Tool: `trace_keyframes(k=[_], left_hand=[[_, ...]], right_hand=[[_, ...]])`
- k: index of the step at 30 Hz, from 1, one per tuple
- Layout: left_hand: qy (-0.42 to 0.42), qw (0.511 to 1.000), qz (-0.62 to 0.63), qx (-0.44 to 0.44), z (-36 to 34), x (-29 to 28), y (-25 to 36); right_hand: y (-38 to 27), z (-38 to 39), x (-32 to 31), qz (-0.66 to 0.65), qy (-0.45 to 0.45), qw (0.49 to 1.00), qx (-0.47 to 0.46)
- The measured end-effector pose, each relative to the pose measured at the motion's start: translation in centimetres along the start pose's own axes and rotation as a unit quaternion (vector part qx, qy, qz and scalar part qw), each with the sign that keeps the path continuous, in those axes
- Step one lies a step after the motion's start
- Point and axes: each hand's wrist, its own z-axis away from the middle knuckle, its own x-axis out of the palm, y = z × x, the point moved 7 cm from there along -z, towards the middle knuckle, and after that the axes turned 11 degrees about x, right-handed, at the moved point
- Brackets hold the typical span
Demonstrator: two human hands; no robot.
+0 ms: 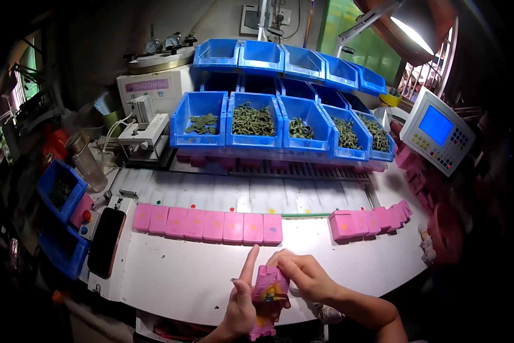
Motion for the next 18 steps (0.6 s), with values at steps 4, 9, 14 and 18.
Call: trace_keyframes(k=[4, 9, 14, 18], left_hand=[[-0.08, 0.996, 0.048, -0.011, -0.1, 2.5, 0.0], [-0.005, 0.998, 0.034, -0.057, -0.5, 1.7, -2.8], [0.089, 0.989, 0.068, -0.097, -0.5, -0.9, -5.9], [0.106, 0.988, 0.033, -0.109, 0.0, -1.8, -7.6]], right_hand=[[3.1, 0.8, 0.8, -0.336, -0.04, 0.919, 0.202], [1.6, 4.0, -2.6, 0.265, 0.2, 0.942, -0.051], [6.9, 9.1, -1.2, 0.507, 0.139, 0.846, 0.093], [2.1, 8.9, -1.2, 0.392, 0.207, 0.896, -0.016]])
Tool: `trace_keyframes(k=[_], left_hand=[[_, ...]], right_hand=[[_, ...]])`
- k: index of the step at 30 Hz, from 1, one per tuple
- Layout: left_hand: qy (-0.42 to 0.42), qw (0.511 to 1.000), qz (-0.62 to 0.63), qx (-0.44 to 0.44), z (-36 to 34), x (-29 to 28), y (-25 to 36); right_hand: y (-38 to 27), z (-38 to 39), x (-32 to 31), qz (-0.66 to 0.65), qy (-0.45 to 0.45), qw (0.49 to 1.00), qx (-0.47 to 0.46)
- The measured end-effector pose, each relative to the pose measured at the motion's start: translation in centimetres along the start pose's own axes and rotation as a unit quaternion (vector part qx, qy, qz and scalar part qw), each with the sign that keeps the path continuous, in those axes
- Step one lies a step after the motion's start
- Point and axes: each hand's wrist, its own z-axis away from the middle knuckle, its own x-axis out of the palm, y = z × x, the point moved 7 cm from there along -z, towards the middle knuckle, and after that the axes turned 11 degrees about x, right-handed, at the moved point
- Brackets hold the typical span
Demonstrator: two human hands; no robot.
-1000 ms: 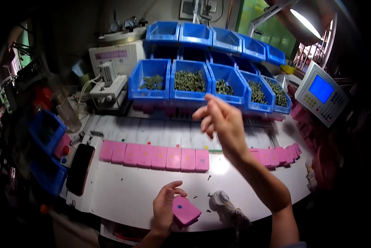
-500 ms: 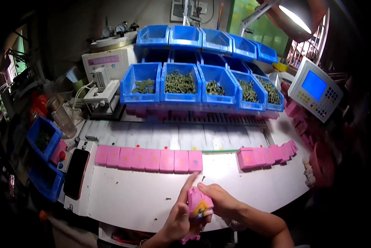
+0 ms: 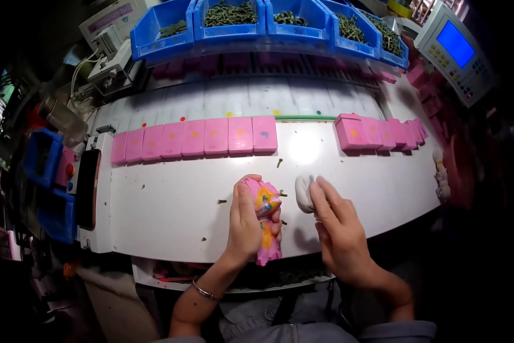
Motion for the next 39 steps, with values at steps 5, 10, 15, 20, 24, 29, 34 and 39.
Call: trace_keyframes(k=[5, 10, 15, 20, 24, 29, 34, 39], left_hand=[[0.029, 0.953, -0.264, 0.145, -0.3, 2.1, 2.0], [0.051, 0.992, -0.097, 0.067, -0.6, -0.2, 0.7], [0.039, 0.985, -0.155, 0.065, -0.5, 0.6, 0.5], [0.052, 0.949, -0.262, 0.169, -1.1, -0.8, 0.3], [0.04, 0.995, -0.062, 0.06, -0.6, 0.8, 0.0], [0.014, 0.998, -0.041, 0.043, -0.6, 1.7, 0.7], [0.02, 0.982, -0.149, 0.113, -0.7, 0.5, 0.3], [-0.003, 0.986, -0.122, 0.113, -0.5, 1.1, 0.6]], right_hand=[[-1.6, 0.4, 2.3, 0.084, 0.053, 0.991, -0.087], [-1.1, -0.2, 0.9, -0.01, 0.046, 0.996, -0.071], [-1.3, 0.4, 2.5, 0.061, 0.065, 0.993, -0.071], [-1.9, 0.2, 1.6, 0.016, 0.062, 0.994, -0.084], [-1.7, 0.5, 2.7, 0.049, 0.05, 0.995, -0.071], [-1.9, 1.3, 3.2, 0.109, 0.096, 0.983, -0.113], [-2.0, 0.3, 1.7, 0.028, 0.079, 0.992, -0.09], [-2.2, -0.2, 2.4, 0.039, 0.019, 0.996, -0.077]])
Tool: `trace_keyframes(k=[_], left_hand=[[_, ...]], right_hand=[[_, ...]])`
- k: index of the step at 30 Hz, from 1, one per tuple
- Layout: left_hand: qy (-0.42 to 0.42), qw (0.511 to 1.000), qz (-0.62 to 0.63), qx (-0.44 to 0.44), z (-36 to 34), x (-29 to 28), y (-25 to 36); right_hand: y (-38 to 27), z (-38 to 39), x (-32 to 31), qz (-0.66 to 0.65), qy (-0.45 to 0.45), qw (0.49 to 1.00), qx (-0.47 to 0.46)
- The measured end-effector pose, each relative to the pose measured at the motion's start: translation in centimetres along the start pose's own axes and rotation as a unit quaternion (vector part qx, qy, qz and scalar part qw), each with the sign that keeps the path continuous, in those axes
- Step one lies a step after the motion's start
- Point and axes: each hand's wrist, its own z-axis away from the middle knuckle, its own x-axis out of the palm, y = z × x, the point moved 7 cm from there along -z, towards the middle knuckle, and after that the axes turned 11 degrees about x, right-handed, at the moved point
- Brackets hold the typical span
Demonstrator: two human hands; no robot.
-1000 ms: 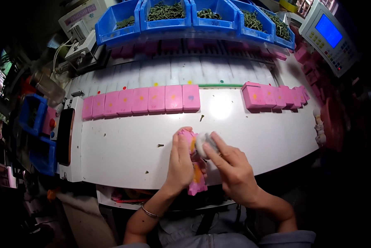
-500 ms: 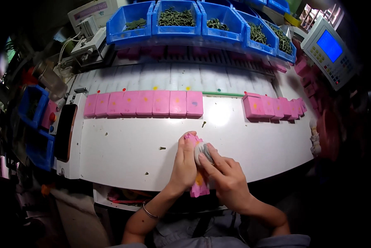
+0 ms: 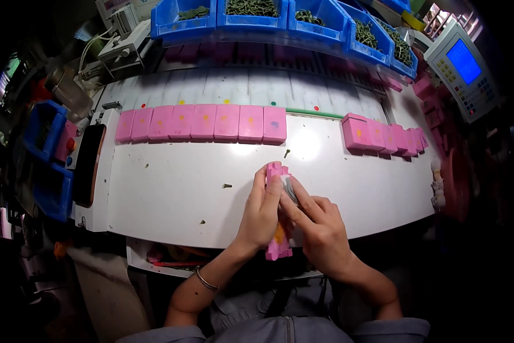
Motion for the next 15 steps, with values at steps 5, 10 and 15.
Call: trace_keyframes(k=[5, 10, 15], left_hand=[[0.053, 0.996, 0.058, 0.033, 0.2, -1.2, 1.2], [0.036, 0.993, -0.053, 0.101, -0.1, -1.2, 1.8], [0.033, 0.993, -0.097, 0.057, 0.4, -1.1, 2.9]], right_hand=[[0.4, 0.9, -1.7, -0.072, 0.011, 0.997, 0.006], [-1.3, 1.6, 1.1, -0.032, -0.095, 0.995, -0.012], [-0.8, 1.6, -0.1, -0.075, -0.074, 0.994, 0.027]])
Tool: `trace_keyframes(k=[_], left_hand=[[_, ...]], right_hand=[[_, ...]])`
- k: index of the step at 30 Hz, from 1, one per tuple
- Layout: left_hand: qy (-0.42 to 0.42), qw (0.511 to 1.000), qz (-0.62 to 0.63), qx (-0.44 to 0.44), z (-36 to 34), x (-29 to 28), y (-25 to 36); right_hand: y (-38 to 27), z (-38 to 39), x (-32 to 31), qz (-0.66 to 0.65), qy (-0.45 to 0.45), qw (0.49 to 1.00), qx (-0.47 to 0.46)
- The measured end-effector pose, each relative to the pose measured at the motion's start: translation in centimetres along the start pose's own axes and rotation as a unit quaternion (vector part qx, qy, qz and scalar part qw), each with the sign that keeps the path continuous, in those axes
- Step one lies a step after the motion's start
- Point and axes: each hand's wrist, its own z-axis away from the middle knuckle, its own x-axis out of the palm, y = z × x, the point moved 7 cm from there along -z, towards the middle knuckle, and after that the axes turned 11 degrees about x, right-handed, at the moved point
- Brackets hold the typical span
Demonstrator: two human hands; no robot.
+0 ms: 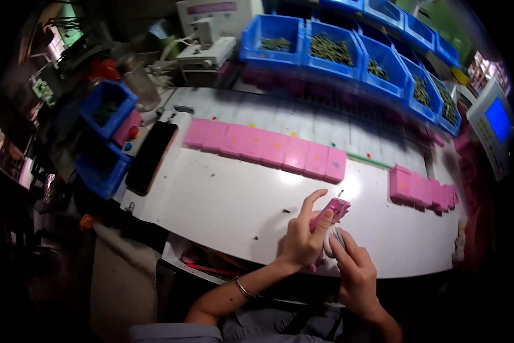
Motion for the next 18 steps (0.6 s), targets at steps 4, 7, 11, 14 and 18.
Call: trace_keyframes(k=[4, 7, 11, 14, 18], left_hand=[[-0.012, 0.999, -0.032, -0.004, 0.4, -0.5, -0.4], [-0.01, 0.999, -0.024, -0.029, 0.1, -1.1, -1.2], [-0.061, 0.989, 0.129, -0.027, 0.5, -0.3, -2.3], [-0.115, 0.984, 0.132, -0.014, 1.5, 1.1, -0.4], [-0.213, 0.973, 0.084, -0.002, 1.3, 2.1, 0.7]], right_hand=[[-1.3, -0.5, 0.8, 0.028, -0.054, 0.998, 0.01], [1.8, -0.1, 0.2, 0.072, -0.032, 0.996, 0.05], [1.6, -0.9, -2.3, -0.026, 0.113, 0.991, 0.063], [2.6, -2.4, -0.4, -0.345, 0.034, 0.931, 0.118], [2.7, -2.5, -1.3, -0.388, 0.033, 0.911, 0.134]])
